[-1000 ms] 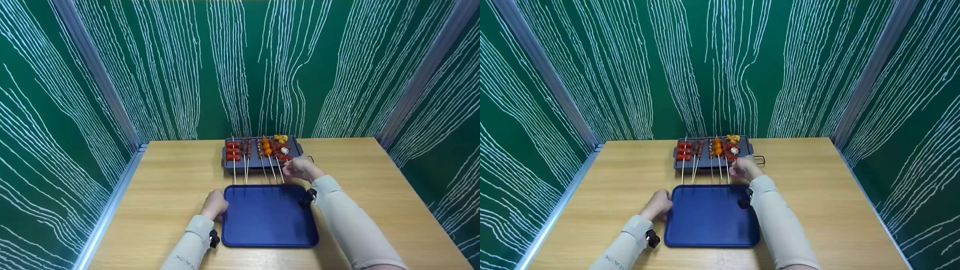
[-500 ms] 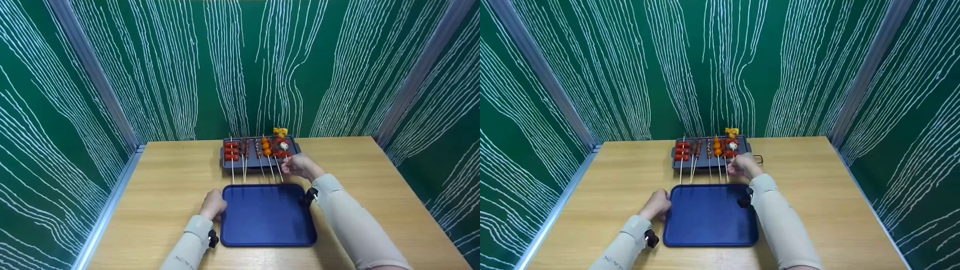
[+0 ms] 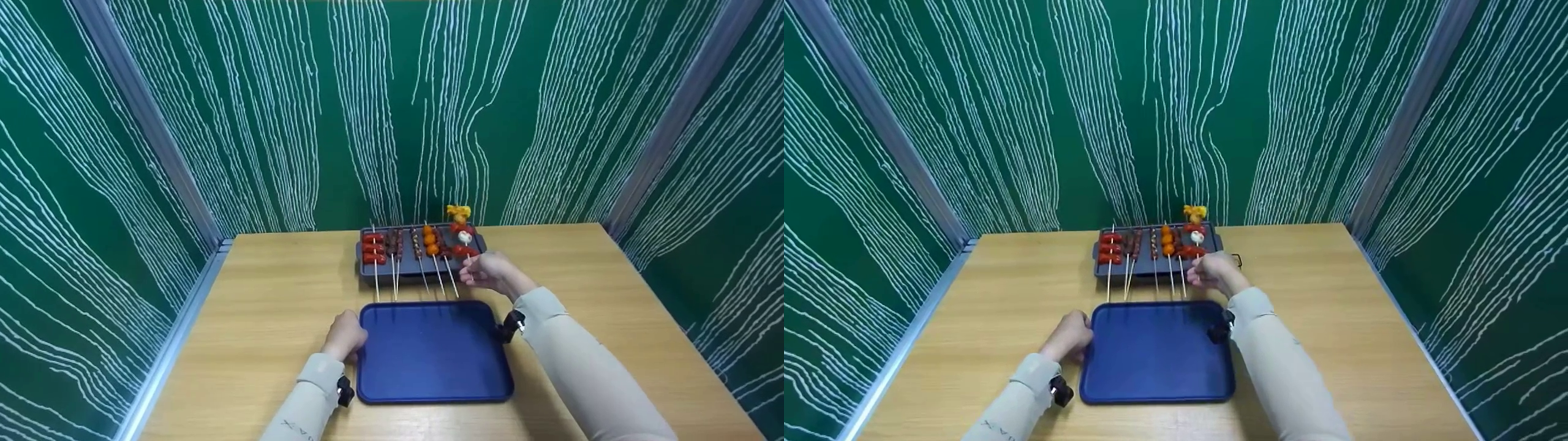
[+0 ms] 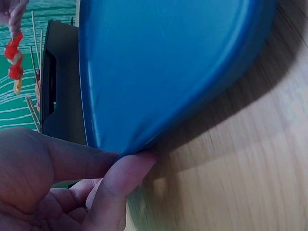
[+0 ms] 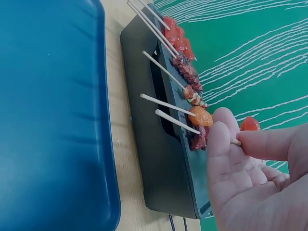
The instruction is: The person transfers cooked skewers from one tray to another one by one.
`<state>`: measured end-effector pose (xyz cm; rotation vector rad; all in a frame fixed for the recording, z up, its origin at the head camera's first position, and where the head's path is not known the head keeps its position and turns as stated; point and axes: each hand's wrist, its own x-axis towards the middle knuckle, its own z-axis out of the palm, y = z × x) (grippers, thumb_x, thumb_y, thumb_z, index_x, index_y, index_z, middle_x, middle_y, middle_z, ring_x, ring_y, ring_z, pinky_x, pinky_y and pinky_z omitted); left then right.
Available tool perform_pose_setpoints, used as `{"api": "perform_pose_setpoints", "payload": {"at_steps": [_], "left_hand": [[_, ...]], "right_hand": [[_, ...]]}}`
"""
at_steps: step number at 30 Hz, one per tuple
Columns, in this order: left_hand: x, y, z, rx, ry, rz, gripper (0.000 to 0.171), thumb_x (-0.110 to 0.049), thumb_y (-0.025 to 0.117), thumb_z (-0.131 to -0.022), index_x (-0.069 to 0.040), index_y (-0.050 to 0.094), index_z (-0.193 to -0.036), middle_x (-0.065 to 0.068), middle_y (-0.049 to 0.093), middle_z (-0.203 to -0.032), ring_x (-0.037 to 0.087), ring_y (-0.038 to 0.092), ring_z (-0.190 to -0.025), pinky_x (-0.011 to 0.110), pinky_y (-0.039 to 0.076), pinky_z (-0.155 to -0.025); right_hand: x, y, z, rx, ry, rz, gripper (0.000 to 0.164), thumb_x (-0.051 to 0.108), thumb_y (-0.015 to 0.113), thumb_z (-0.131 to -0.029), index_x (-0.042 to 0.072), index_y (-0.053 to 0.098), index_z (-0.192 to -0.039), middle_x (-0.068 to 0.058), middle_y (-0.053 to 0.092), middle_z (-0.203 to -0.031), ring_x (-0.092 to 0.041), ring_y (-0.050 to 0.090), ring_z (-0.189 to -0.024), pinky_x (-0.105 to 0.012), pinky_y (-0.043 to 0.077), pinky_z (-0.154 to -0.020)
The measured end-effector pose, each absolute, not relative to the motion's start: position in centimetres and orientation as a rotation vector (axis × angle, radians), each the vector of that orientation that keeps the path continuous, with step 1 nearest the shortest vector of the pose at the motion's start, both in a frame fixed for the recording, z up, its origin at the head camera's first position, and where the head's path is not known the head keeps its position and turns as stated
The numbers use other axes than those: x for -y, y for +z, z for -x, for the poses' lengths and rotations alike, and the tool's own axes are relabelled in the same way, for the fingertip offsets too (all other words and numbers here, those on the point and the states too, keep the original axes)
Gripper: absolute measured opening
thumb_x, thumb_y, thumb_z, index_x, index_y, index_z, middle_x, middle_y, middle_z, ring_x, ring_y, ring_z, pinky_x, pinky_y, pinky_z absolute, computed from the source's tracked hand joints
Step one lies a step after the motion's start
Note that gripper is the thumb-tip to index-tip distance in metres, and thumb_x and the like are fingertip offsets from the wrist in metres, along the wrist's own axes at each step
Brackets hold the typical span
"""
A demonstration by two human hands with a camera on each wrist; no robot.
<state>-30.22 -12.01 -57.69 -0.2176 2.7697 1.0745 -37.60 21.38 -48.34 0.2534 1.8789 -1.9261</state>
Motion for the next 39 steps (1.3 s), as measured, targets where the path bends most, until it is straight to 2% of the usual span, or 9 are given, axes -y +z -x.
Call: {"api": "perform_pose_setpoints", "payload": {"at_steps": [9, 18, 21, 27, 34, 39], "left_hand": [[12.3, -57.8, 30.1, -2.769, 1.109, 0.219, 0.009, 0.009, 0.056, -0.089, 0.004, 0.063, -0.092, 0.023, 0.066, -0.086, 0.021, 0.057, -0.038, 0.032, 0.051, -0.031], [12.6, -57.8, 30.0, -2.797, 1.094, 0.162, 0.010, 0.008, 0.054, -0.087, 0.002, 0.062, -0.086, 0.019, 0.065, -0.080, 0.023, 0.063, -0.043, 0.034, 0.055, -0.034], [12.6, -57.8, 30.0, -2.794, 1.091, 0.171, 0.010, 0.008, 0.055, -0.088, 0.004, 0.063, -0.084, 0.024, 0.068, -0.081, 0.025, 0.064, -0.042, 0.035, 0.056, -0.034], [12.8, -58.5, 30.4, -2.761, 1.156, 0.183, 0.009, 0.009, 0.053, -0.084, 0.006, 0.061, -0.085, 0.033, 0.069, -0.089, 0.028, 0.064, -0.038, 0.038, 0.056, -0.033], [13.3, -61.4, 32.4, -2.746, 1.140, 0.166, 0.008, 0.006, 0.055, -0.085, 0.004, 0.062, -0.088, 0.028, 0.068, -0.087, 0.027, 0.064, -0.040, 0.038, 0.055, -0.032], [13.4, -61.9, 32.6, -2.748, 1.149, 0.158, 0.007, 0.005, 0.056, -0.086, 0.005, 0.062, -0.091, 0.028, 0.068, -0.088, 0.029, 0.064, -0.043, 0.038, 0.055, -0.033]], "right_hand": [[-21.8, -48.0, 36.8, -1.889, -1.930, -0.263, 0.013, -0.008, 0.048, -0.104, -0.001, 0.058, -0.110, -0.004, 0.074, -0.078, -0.012, 0.073, -0.070, -0.024, 0.066, -0.069], [-21.8, -47.6, 35.5, -1.912, -1.891, -0.248, 0.014, -0.007, 0.047, -0.105, 0.001, 0.058, -0.109, -0.005, 0.076, -0.081, -0.013, 0.075, -0.072, -0.027, 0.069, -0.075], [-21.9, -47.5, 35.0, -1.903, -1.897, -0.232, 0.015, -0.008, 0.047, -0.104, 0.002, 0.059, -0.104, -0.005, 0.076, -0.080, -0.012, 0.075, -0.071, -0.026, 0.069, -0.073], [-22.4, -47.5, 34.2, -1.923, -1.884, -0.223, 0.016, -0.007, 0.048, -0.104, 0.003, 0.061, -0.102, -0.005, 0.076, -0.082, -0.013, 0.075, -0.073, -0.026, 0.069, -0.073], [-23.1, -47.9, 33.1, -1.955, -1.843, -0.207, 0.015, -0.007, 0.048, -0.104, 0.003, 0.060, -0.104, -0.006, 0.076, -0.085, -0.013, 0.075, -0.075, -0.026, 0.068, -0.074], [-23.5, -48.2, 32.2, -1.981, -1.813, -0.170, 0.016, -0.008, 0.049, -0.103, 0.003, 0.061, -0.101, -0.006, 0.076, -0.086, -0.014, 0.076, -0.076, -0.026, 0.069, -0.074]]}}
